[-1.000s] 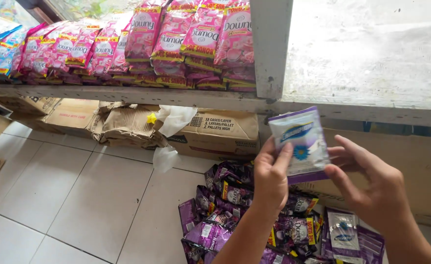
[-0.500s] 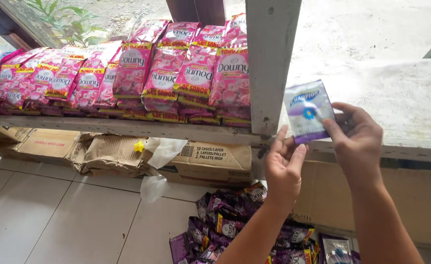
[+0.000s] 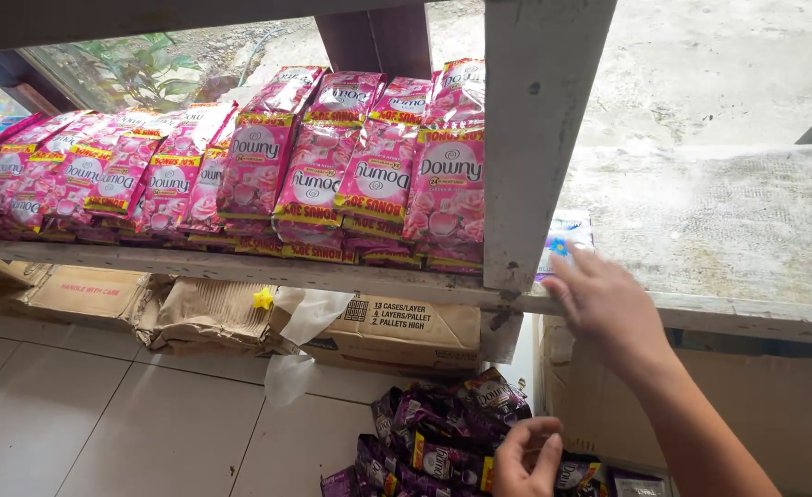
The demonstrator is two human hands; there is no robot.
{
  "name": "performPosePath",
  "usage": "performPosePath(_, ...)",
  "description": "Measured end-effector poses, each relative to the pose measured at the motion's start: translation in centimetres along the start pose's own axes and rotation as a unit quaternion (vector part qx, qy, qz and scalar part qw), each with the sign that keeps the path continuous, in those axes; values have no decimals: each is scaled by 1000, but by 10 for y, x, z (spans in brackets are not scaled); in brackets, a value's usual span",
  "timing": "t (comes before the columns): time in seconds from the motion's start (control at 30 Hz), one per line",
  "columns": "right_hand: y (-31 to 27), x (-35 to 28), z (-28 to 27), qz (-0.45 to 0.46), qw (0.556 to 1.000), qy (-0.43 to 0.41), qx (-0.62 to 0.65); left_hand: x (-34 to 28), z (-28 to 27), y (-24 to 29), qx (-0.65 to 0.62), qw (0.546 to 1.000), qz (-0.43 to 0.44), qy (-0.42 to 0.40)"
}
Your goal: Organizing and stocking laundry detergent sachets on shelves and sorting them on the floor.
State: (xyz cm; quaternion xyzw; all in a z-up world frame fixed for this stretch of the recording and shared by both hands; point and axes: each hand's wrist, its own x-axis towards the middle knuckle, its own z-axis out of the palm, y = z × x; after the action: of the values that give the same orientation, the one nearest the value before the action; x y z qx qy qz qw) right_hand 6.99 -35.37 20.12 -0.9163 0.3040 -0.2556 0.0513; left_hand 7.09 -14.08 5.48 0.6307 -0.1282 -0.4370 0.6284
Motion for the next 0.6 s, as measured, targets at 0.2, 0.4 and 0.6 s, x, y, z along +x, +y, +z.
performPosePath(0.2, -3, 6, -1, -21, 991, -129, -32, 7, -17, -50, 22, 997, -74, -2)
performPosePath(0.4, -6, 4, 2, -36, 992, -118, -34, -2, -15, -55, 52, 997, -58, -1)
performPosePath(0.6, -13, -2, -2, -59, 993, -69, -74, -4, -8, -70, 50, 997, -56, -6)
